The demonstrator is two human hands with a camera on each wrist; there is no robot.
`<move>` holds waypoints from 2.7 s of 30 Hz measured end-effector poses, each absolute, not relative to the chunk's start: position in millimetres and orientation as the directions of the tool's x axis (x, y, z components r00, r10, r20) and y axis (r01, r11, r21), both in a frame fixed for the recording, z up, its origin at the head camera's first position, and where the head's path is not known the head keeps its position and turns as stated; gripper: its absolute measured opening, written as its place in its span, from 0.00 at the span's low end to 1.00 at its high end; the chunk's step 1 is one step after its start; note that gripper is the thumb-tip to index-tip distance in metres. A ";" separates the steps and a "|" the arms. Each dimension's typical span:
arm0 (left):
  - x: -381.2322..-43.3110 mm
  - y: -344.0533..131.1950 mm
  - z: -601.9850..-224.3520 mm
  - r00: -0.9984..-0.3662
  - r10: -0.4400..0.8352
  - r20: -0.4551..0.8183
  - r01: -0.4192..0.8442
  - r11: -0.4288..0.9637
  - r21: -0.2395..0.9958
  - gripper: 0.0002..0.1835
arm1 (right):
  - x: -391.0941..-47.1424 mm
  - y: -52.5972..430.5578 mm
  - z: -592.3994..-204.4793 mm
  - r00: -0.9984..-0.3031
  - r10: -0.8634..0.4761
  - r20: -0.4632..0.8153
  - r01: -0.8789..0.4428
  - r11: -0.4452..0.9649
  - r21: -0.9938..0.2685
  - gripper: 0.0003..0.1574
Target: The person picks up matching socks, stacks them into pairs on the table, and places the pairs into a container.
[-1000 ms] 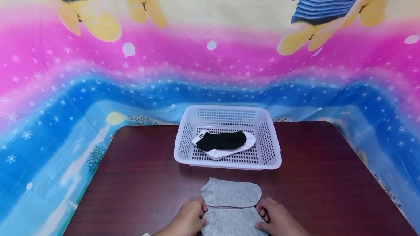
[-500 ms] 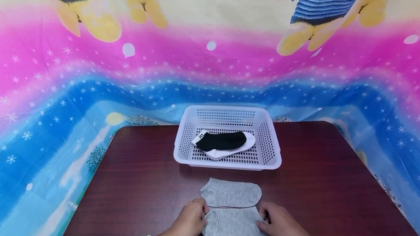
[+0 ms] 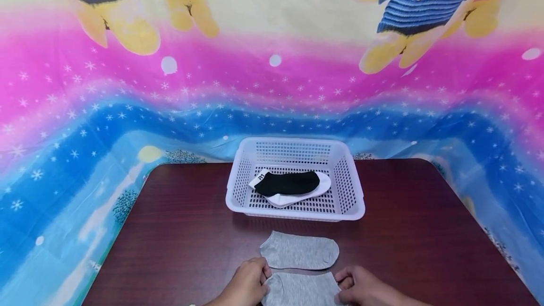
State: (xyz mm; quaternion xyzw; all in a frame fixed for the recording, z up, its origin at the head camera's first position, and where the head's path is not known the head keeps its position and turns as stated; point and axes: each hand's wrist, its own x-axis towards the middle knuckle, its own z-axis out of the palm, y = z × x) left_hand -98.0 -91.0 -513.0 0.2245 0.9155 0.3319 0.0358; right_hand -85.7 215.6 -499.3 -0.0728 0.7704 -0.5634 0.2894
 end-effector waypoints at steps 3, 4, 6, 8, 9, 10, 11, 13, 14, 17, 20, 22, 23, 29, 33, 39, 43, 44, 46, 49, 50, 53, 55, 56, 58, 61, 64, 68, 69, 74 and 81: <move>-98.7 -91.2 -512.7 -0.898 0.435 0.068 0.376 0.678 0.632 0.17 | -85.9 214.4 -496.1 -0.785 -0.484 -0.387 0.242 0.336 -0.910 0.20; -98.9 -91.2 -512.4 -0.898 0.434 0.064 0.373 0.677 0.634 0.17 | -85.9 213.3 -495.5 -0.777 -0.504 -0.378 0.238 0.320 -0.917 0.20; -99.0 -91.1 -511.6 -0.900 0.431 0.061 0.367 0.676 0.638 0.16 | -85.4 210.9 -494.5 -0.767 -0.539 -0.347 0.226 0.278 -0.934 0.21; -98.8 -90.5 -509.9 -0.906 0.415 0.078 0.365 0.677 0.639 0.15 | -84.9 207.9 -493.4 -0.764 -0.565 -0.312 0.225 0.219 -0.949 0.21; -98.7 -90.1 -508.8 -0.910 0.404 0.096 0.368 0.679 0.636 0.15 | -85.0 206.4 -492.8 -0.763 -0.576 -0.293 0.217 0.198 -0.956 0.21; -98.5 -89.4 -507.3 -0.914 0.389 0.114 0.369 0.680 0.634 0.14 | -85.1 205.0 -491.6 -0.763 -0.579 -0.286 0.218 0.186 -0.958 0.21; -98.1 -88.5 -505.5 -0.918 0.375 0.131 0.367 0.678 0.637 0.13 | -85.4 203.6 -490.4 -0.765 -0.579 -0.281 0.218 0.177 -0.960 0.21; -96.7 -86.2 -500.4 -0.923 0.353 0.154 0.361 0.657 0.662 0.10 | -86.2 200.4 -487.4 -0.770 -0.573 -0.281 0.223 0.170 -0.960 0.21; -95.7 -84.7 -497.5 -0.925 0.347 0.154 0.353 0.641 0.682 0.09 | -86.6 198.7 -485.7 -0.772 -0.568 -0.286 0.232 0.168 -0.958 0.21; -91.7 -78.6 -488.8 -0.921 0.382 0.076 0.272 0.493 0.826 0.06 | -87.2 192.6 -481.3 -0.776 -0.551 -0.307 0.267 0.154 -0.951 0.22; -87.7 -70.8 -482.7 -0.898 0.436 -0.059 0.073 0.281 0.957 0.02 | -87.4 184.2 -478.3 -0.770 -0.558 -0.310 0.311 0.095 -0.945 0.22; -85.2 -65.6 -480.0 -0.874 0.461 -0.155 -0.094 0.151 0.984 0.03 | -87.3 177.9 -476.7 -0.758 -0.577 -0.304 0.338 0.050 -0.940 0.20; -84.1 -63.1 -478.9 -0.866 0.460 -0.194 -0.161 0.111 0.981 0.03 | -87.4 175.0 -476.1 -0.753 -0.587 -0.296 0.345 0.031 -0.938 0.18; -83.2 -55.1 -475.4 -0.845 0.435 -0.311 -0.336 0.021 0.942 0.09 | -87.3 162.3 -473.7 -0.741 -0.605 -0.291 0.369 -0.006 -0.929 0.20; -83.8 -55.5 -474.8 -0.857 0.424 -0.293 -0.318 0.011 0.948 0.11 | -86.5 155.9 -472.5 -0.736 -0.597 -0.319 0.410 -0.019 -0.912 0.22; -84.8 -57.6 -475.4 -0.870 0.390 -0.302 -0.313 0.037 0.949 0.16 | -86.2 151.9 -476.0 -0.718 -0.631 -0.293 0.420 -0.057 -0.906 0.24; -85.7 -60.4 -474.2 -0.881 0.371 -0.295 -0.263 0.135 0.955 0.13 | -85.1 151.1 -478.5 -0.698 -0.676 -0.235 0.367 -0.057 -0.928 0.25; -86.1 -61.1 -474.0 -0.885 0.367 -0.288 -0.246 0.156 0.957 0.13 | -85.0 151.0 -478.7 -0.695 -0.681 -0.229 0.365 -0.060 -0.929 0.26; -87.0 -62.5 -474.7 -0.889 0.369 -0.270 -0.222 0.169 0.960 0.13 | -85.5 150.8 -480.2 -0.691 -0.689 -0.220 0.359 -0.063 -0.931 0.27; -88.3 -65.4 -475.0 -0.895 0.373 -0.243 -0.180 0.196 0.964 0.15 | -87.6 150.4 -483.7 -0.723 -0.662 -0.196 0.310 -0.059 -0.949 0.26; -88.9 -66.3 -474.7 -0.897 0.372 -0.238 -0.169 0.208 0.963 0.15 | -88.5 150.5 -484.9 -0.745 -0.644 -0.176 0.270 -0.049 -0.962 0.25; -89.8 -68.8 -471.0 -0.902 0.373 -0.219 -0.126 0.257 0.958 0.15 | -92.2 151.2 -489.1 -0.812 -0.577 -0.093 0.108 0.008 -0.994 0.20; -89.7 -70.9 -466.3 -0.901 0.381 -0.206 -0.098 0.285 0.953 0.15 | -94.8 151.7 -491.3 -0.831 -0.556 -0.013 -0.031 0.069 -0.997 0.20; -89.6 -72.1 -463.3 -0.900 0.387 -0.201 -0.084 0.298 0.951 0.15 | -96.0 151.8 -492.4 -0.825 -0.564 0.039 -0.111 0.095 -0.989 0.23; -88.6 -74.8 -455.6 -0.895 0.403 -0.193 -0.063 0.314 0.947 0.14 | -99.1 150.5 -493.3 -0.781 -0.608 0.141 -0.281 0.140 -0.950 0.29; -87.6 -79.0 -442.5 -0.884 0.426 -0.194 -0.064 0.299 0.952 0.13 | -104.0 146.8 -493.2 -0.680 -0.690 0.248 -0.447 0.122 -0.886 0.34; -87.5 -82.9 -429.3 -0.877 0.444 -0.184 -0.063 0.274 0.960 0.13 | -108.2 143.0 -492.9 -0.605 -0.752 0.262 -0.439 0.041 -0.897 0.29; -88.3 -86.7 -417.2 -0.870 0.459 -0.183 -0.080 0.234 0.969 0.14 | -110.3 142.2 -495.2 -0.558 -0.803 0.210 -0.255 -0.076 -0.964 0.20; -88.7 -87.5 -415.5 -0.870 0.456 -0.188 -0.095 0.220 0.971 0.14 | -110.5 142.8 -496.1 -0.551 -0.810 0.201 -0.217 -0.094 -0.972 0.17; -91.3 -91.7 -413.6 -0.885 0.420 -0.199 -0.142 0.163 0.976 0.14 | -112.7 153.5 -499.4 -0.555 -0.812 0.179 -0.194 -0.083 -0.978 0.07; -97.9 -99.6 -419.8 -0.915 0.354 -0.192 -0.130 0.194 0.972 0.13 | -111.1 178.6 -499.0 -0.560 -0.828 -0.022 0.081 -0.028 -0.996 0.09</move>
